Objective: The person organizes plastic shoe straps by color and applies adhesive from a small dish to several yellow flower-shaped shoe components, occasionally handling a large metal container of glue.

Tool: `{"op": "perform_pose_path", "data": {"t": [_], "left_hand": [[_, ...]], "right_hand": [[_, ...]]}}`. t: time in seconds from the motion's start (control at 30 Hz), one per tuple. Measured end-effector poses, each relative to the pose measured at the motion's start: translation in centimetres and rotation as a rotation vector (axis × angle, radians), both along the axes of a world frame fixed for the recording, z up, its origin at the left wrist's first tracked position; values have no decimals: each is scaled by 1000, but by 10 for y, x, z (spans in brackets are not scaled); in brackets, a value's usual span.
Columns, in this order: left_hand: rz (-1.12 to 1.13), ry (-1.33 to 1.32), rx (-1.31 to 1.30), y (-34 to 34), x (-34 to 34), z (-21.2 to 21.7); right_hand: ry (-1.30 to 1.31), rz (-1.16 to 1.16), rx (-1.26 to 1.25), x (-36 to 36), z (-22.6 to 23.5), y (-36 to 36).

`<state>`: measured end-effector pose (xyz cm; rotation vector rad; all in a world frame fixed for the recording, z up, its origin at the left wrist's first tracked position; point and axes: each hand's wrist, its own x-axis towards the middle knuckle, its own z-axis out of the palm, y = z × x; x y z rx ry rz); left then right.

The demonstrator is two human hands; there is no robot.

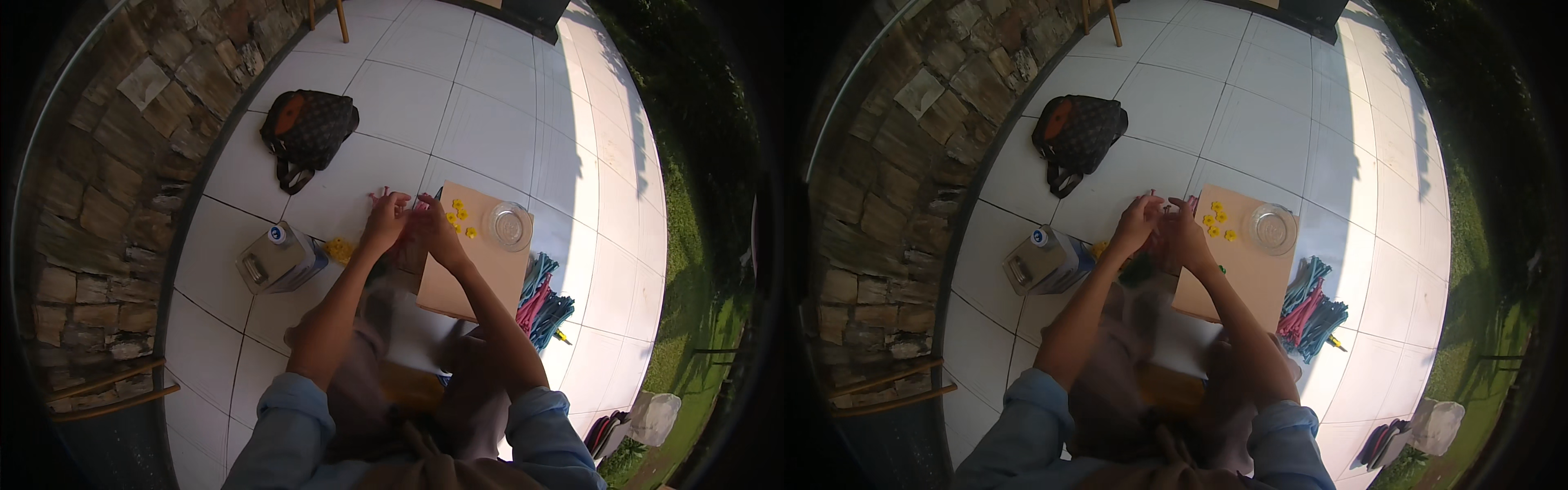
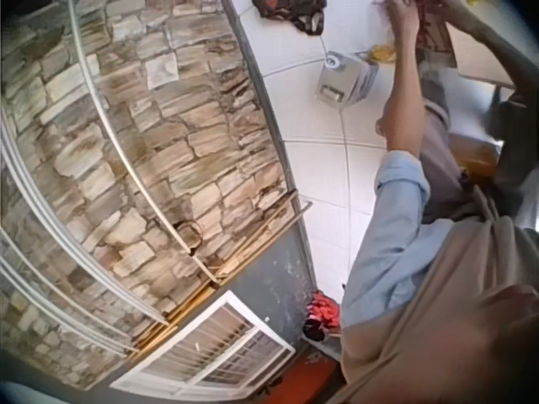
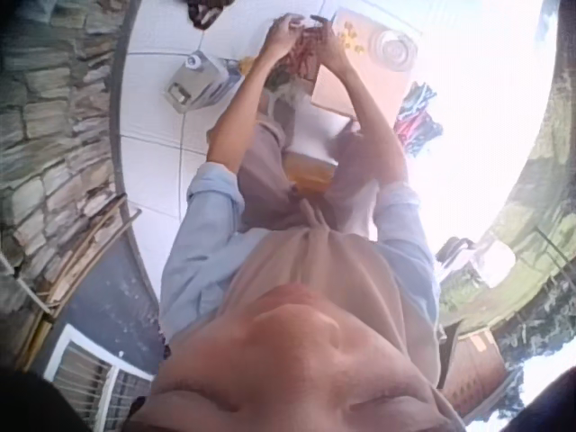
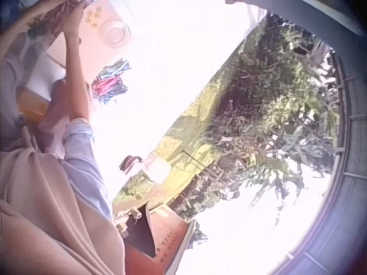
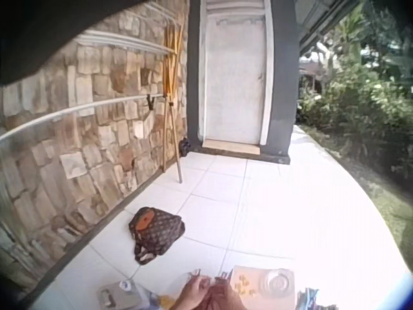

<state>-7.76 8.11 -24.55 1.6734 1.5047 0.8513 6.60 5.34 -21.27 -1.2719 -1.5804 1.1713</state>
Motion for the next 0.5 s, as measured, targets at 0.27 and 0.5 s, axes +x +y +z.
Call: {"op": "perform_pose_path", "data": {"t": [0.27, 0.5], "left_hand": [[-386, 7, -104, -56, 82, 67], [-471, 441, -110, -62, 129, 14]], "right_hand": [[-133, -349, -81, 104, 38, -57], [-495, -254, -36, 102, -38, -75]]}}
